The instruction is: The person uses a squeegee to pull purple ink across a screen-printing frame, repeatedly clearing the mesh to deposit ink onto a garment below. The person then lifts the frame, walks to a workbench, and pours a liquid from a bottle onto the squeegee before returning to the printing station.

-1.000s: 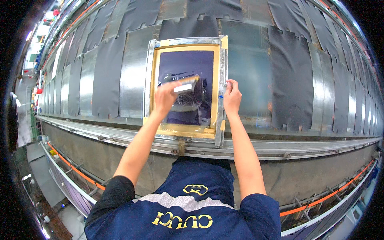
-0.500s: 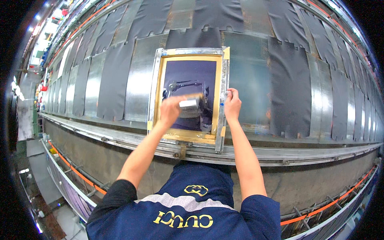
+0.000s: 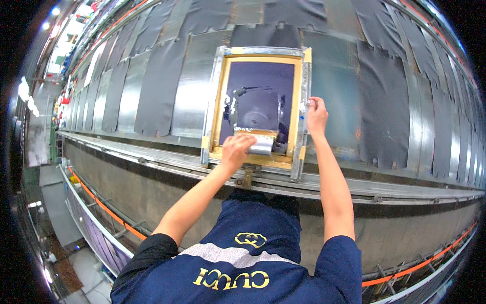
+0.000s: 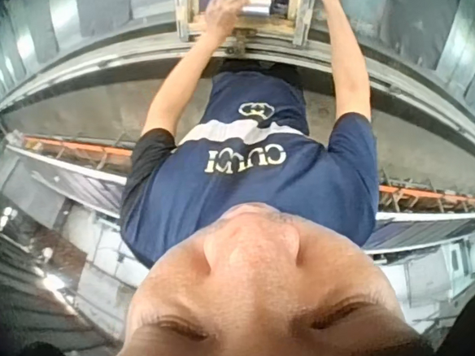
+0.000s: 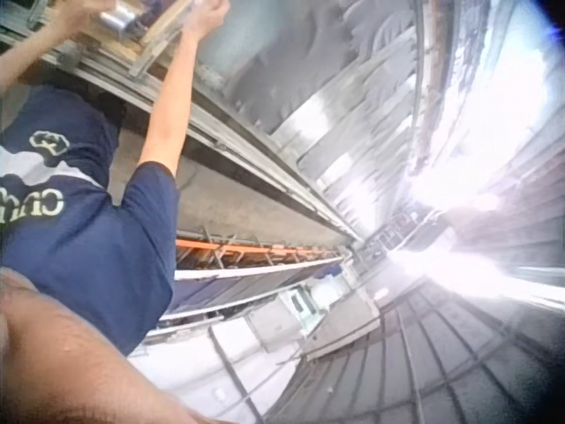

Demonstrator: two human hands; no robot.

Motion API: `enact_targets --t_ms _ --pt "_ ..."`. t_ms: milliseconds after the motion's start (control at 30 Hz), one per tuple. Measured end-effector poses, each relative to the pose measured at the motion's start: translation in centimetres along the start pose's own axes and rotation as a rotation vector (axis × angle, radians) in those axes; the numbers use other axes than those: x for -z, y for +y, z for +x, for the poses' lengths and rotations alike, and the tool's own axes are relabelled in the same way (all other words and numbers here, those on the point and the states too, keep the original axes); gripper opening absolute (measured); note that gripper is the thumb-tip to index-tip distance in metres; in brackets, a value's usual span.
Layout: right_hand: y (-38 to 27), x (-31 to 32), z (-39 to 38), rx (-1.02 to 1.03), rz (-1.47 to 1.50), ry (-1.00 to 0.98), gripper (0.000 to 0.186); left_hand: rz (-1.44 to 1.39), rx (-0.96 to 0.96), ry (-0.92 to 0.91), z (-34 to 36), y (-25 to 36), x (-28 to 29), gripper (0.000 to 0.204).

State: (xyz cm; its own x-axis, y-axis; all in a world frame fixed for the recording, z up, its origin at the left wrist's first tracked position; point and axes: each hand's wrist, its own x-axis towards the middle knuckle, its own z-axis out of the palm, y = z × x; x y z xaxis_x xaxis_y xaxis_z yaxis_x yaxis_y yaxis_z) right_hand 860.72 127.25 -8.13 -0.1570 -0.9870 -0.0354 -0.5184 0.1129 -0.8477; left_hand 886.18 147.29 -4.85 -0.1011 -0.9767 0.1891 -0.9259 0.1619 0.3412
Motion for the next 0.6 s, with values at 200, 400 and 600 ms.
enact_targets --t_ms 200,400,600 --pt "-7.0 -0.2 -1.2 0.141 -0.021 0.056 0.020 -0.137 0.003 0.018 -3.5 -0.9 4.7 0.046" --pt "-15.3 -13.5 -8.1 0.170 0.065 0.056 0.021 -0.127 0.100 -0.001 -7.6 -13.1 11.6 0.054" --pt "-22.4 -31.7 -15.7 0.182 0.139 0.057 0.022 -0.086 0.142 -0.061 -13.4 -32.2 19.0 0.051"
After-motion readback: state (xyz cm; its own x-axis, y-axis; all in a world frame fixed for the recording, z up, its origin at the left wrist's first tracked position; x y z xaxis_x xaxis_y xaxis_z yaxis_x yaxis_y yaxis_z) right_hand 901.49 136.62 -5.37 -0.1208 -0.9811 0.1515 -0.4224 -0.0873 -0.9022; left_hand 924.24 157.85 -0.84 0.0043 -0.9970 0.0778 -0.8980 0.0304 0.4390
